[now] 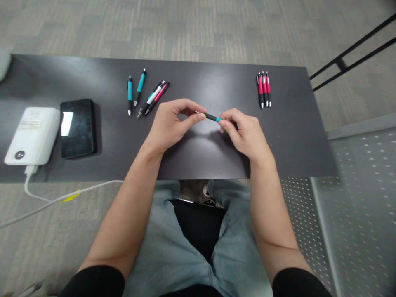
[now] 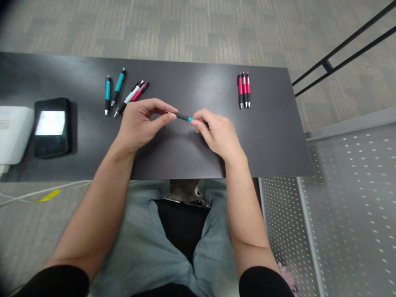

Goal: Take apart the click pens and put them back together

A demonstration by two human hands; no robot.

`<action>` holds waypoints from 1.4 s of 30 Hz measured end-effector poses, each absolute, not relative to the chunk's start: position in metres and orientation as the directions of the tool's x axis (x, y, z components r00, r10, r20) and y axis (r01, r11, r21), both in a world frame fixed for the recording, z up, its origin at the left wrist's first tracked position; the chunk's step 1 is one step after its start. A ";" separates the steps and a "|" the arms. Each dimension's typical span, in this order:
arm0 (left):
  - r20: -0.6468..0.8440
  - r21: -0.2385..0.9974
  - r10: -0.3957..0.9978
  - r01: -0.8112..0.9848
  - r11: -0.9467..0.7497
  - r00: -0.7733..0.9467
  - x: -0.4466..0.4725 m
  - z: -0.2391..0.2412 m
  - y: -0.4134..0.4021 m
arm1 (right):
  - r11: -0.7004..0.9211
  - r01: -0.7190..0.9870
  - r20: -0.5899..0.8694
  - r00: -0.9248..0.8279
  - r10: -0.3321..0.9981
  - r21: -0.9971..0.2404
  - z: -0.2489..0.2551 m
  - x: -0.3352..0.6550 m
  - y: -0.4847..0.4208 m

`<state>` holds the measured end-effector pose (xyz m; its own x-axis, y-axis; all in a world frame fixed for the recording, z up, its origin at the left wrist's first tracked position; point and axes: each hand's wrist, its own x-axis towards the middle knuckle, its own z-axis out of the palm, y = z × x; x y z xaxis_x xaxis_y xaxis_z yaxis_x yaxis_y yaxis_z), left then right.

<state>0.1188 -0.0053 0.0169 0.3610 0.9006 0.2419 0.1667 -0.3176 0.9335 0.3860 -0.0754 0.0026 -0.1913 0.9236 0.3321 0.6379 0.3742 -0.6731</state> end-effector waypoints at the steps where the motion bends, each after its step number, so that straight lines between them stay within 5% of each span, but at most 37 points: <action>1: 0.246 0.932 0.899 0.167 -0.322 0.363 0.119 0.017 -0.005 | 0.374 0.634 0.327 -0.196 0.924 -0.677 0.003 0.386 -0.076; 19: 0.210 0.699 0.845 0.529 -0.481 0.491 0.075 0.004 0.004 | 0.385 0.658 0.388 -0.150 0.909 -0.648 -0.007 0.390 -0.070; 30: 0.287 0.908 0.898 0.203 -0.366 0.334 0.088 0.014 0.001 | 0.434 0.668 0.430 -0.185 0.884 -0.605 -0.005 0.390 -0.072; 42: 0.270 0.916 0.894 0.191 -0.354 0.358 0.091 0.015 -0.001 | 0.485 0.648 0.489 -0.194 0.850 -0.587 -0.001 0.390 -0.075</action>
